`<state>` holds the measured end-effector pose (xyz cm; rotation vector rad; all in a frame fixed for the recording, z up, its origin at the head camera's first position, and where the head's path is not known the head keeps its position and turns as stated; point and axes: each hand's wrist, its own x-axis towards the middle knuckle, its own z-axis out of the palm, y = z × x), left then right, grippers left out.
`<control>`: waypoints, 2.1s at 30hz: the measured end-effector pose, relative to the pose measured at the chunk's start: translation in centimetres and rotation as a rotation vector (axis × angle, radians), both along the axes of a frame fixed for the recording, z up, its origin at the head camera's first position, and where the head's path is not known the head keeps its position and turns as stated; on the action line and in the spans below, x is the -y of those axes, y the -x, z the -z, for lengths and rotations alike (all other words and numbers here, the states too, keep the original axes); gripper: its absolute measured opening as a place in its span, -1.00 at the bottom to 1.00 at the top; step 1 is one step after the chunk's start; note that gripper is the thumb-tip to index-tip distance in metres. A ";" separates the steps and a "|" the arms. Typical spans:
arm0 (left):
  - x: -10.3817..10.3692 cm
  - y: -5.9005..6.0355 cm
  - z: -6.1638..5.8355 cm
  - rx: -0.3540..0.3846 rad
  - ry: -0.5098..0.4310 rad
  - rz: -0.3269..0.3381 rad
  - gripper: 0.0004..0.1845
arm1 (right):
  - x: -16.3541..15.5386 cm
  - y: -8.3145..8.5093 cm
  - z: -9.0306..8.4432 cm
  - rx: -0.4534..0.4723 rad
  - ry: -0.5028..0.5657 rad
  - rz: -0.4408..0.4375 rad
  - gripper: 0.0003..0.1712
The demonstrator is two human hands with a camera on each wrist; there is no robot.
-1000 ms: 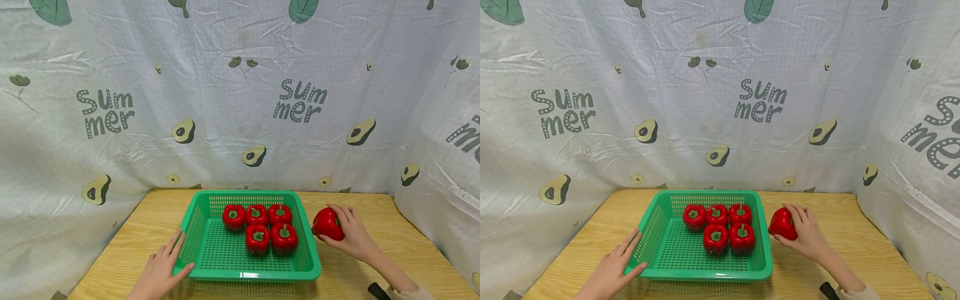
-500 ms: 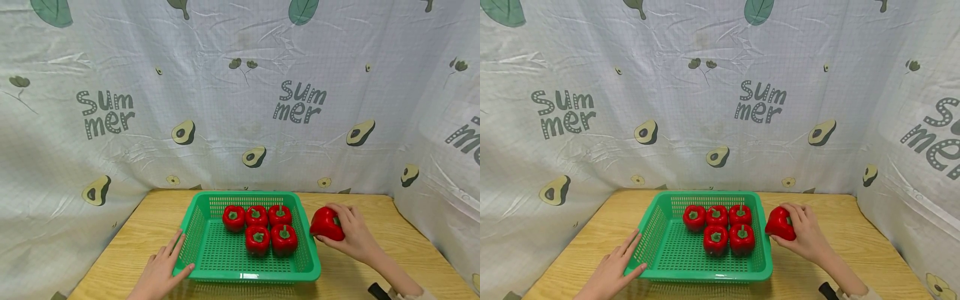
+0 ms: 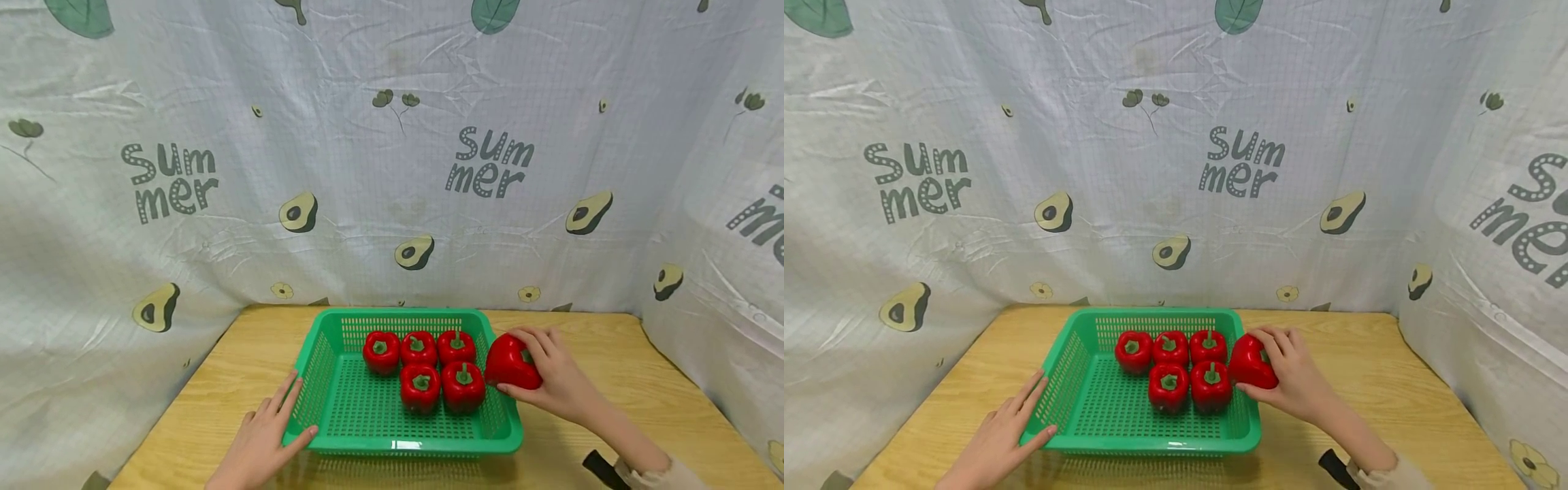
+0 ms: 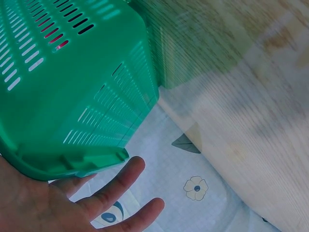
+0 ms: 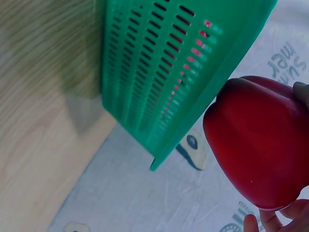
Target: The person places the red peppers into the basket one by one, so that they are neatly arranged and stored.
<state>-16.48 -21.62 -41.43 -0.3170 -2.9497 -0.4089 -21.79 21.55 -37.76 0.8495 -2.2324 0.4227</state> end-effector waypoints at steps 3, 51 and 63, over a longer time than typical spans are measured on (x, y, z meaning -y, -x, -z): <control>0.1 0.1 0.0 -0.011 0.003 0.001 -0.20 | 0.6 0.1 -0.2 0.005 -0.014 -0.006 -0.11; 0.0 0.2 0.1 0.018 -0.017 0.007 -0.18 | 12.1 1.3 -3.6 0.118 -0.371 -0.152 -0.49; 0.0 0.2 0.0 0.000 -0.016 0.013 -0.19 | 15.2 2.1 -3.4 0.113 -0.451 -0.146 -0.48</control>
